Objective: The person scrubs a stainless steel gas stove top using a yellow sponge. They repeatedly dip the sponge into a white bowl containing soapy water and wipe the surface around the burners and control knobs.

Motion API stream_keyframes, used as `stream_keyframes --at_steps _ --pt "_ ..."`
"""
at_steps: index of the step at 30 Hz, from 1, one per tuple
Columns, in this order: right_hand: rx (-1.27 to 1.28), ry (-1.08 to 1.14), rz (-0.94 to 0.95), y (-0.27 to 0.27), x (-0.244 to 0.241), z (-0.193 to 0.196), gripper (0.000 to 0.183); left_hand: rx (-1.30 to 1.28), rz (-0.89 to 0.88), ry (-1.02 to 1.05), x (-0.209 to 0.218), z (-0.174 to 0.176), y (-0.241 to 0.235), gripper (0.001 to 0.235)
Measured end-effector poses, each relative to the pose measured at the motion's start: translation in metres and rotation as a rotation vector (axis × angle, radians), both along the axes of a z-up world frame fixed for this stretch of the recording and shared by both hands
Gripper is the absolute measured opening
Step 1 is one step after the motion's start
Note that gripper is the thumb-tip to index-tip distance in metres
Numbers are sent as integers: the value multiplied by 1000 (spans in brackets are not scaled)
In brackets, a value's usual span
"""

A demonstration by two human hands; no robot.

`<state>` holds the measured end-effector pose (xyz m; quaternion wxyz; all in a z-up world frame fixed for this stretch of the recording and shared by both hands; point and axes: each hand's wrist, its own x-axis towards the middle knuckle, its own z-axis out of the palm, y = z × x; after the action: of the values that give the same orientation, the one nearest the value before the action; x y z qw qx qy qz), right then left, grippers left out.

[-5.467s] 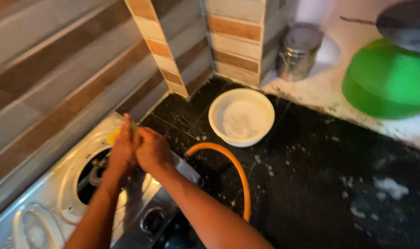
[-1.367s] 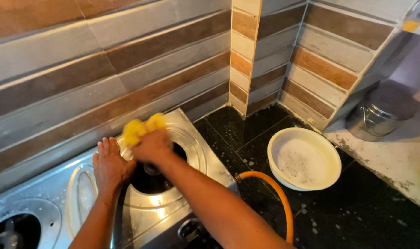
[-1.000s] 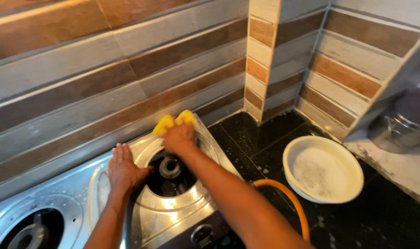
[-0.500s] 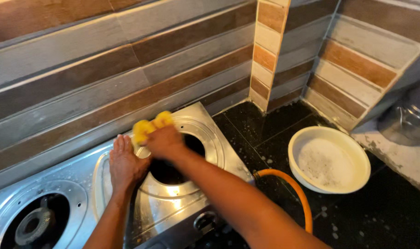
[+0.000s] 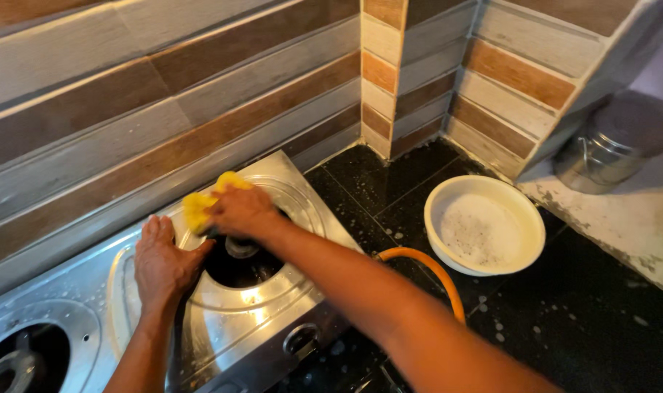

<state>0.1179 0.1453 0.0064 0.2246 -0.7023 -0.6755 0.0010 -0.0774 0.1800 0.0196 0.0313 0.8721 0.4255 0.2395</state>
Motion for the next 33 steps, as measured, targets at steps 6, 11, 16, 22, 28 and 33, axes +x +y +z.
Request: stream_keyframes --at_steps 6,11,16,22,28,33 --pt "-227 -24 -269 10 -4 -9 42 75 8 -20 0 -12 12 99" --pt "436 -129 353 25 7 -30 31 75 -38 -49 -8 -14 13 99" --pt "-97 -69 -334 10 48 -17 33 79 -17 -27 -3 -2 5 100" --pt "99 155 138 26 25 -34 33 10 -42 -11 2 7 -3 92" --pt "162 207 -43 36 13 -43 35 68 -19 5 2 -3 14 103" --pt "21 152 13 42 44 -18 38 -50 12 40 1 12 -4 100"
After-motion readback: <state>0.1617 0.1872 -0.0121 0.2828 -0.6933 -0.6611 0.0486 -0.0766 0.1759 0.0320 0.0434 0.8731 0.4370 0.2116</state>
